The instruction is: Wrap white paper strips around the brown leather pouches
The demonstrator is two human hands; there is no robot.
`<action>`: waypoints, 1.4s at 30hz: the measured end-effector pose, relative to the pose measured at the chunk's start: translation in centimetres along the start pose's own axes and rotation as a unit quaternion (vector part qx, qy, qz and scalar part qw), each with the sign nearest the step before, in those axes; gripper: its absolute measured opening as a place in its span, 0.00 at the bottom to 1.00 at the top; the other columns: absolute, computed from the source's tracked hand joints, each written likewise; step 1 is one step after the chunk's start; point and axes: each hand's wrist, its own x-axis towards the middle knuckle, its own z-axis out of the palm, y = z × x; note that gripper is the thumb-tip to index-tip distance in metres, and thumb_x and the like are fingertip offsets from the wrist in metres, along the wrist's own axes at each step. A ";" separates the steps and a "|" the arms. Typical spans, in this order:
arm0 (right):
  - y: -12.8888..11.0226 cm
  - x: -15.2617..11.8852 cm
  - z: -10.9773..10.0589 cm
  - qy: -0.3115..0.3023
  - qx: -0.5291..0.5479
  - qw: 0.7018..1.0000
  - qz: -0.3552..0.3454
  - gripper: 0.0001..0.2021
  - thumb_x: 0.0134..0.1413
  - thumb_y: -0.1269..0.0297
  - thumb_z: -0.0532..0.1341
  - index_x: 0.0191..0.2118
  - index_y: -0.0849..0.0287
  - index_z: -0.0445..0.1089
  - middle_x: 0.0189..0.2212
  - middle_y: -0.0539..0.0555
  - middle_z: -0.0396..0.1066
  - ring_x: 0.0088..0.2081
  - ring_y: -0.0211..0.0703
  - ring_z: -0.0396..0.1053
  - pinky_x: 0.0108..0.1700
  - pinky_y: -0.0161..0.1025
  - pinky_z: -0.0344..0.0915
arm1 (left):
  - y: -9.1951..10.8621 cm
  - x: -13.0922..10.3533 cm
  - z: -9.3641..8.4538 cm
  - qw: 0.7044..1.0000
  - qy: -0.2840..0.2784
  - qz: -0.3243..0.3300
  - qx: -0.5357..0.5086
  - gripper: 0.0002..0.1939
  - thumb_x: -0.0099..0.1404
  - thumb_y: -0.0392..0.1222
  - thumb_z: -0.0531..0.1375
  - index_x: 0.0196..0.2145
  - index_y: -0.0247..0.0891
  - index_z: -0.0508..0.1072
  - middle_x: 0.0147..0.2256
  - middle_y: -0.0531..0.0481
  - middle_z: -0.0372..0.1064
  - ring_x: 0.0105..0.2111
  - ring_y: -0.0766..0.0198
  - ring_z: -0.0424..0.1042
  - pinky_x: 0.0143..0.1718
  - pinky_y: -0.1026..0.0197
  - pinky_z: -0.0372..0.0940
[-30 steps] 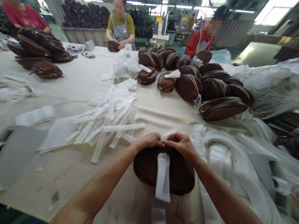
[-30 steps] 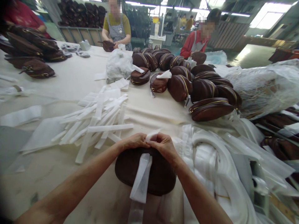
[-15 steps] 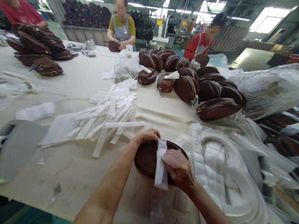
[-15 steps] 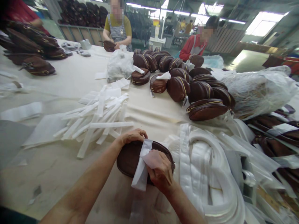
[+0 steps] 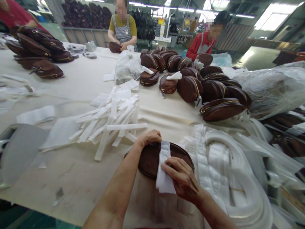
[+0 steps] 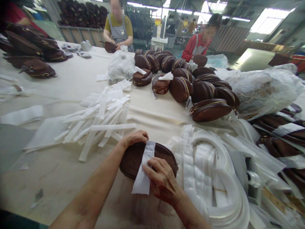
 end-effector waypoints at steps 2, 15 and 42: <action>0.0 -0.2 0.2 -0.013 -0.004 1.000 0.000 0.22 0.49 0.76 0.51 0.51 0.59 0.66 0.43 0.59 0.68 0.47 0.48 0.65 0.47 0.46 0.66 | 0.2 -0.1 -0.1 1.000 0.006 0.008 0.021 0.06 0.54 0.32 0.58 0.32 0.31 0.73 0.26 0.52 0.67 0.29 0.66 0.67 0.31 0.66 0.63; 0.1 -0.3 0.2 -0.042 0.051 0.998 -0.007 0.17 0.57 0.71 0.49 0.51 0.61 0.66 0.44 0.61 0.70 0.48 0.48 0.65 0.51 0.47 0.66 | -1.2 -10.6 4.8 0.891 0.110 0.402 0.182 0.17 0.69 0.36 0.46 0.52 0.33 0.65 0.51 0.40 0.66 0.57 0.58 0.60 0.58 0.53 0.58; 1.4 -4.2 3.4 -0.083 -0.148 0.976 -0.136 0.19 0.58 0.78 0.49 0.54 0.75 0.62 0.52 0.68 0.65 0.61 0.59 0.52 0.56 0.56 0.63 | -5.9 -10.0 9.3 0.710 0.251 0.481 0.448 0.20 0.67 0.32 0.44 0.54 0.18 0.61 0.56 0.24 0.55 0.59 0.41 0.55 0.54 0.45 0.62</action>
